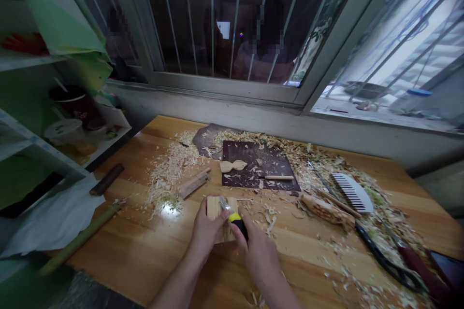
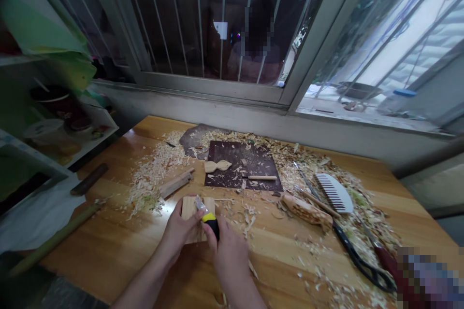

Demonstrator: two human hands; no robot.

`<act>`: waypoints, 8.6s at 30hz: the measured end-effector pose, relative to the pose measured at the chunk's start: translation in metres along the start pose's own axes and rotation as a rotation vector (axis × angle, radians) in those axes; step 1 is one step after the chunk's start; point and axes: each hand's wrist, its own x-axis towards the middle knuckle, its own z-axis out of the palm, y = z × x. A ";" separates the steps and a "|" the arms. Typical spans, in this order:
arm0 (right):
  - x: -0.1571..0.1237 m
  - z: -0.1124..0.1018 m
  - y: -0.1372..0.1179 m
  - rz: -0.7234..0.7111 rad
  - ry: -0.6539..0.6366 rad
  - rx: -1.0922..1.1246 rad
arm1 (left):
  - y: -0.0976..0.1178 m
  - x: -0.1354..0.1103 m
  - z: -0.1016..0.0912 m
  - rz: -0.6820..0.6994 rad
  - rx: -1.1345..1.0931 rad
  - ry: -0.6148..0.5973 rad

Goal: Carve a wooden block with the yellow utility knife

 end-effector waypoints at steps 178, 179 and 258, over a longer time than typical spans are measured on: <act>0.008 -0.019 -0.004 -0.165 -0.189 0.029 | -0.005 -0.012 -0.018 -0.021 -0.096 -0.009; 0.010 -0.024 -0.002 -0.196 -0.219 0.047 | -0.004 -0.013 -0.021 -0.029 -0.104 -0.061; 0.050 -0.040 0.068 -0.014 -0.122 -0.054 | 0.019 -0.020 -0.059 -0.366 -0.241 -0.226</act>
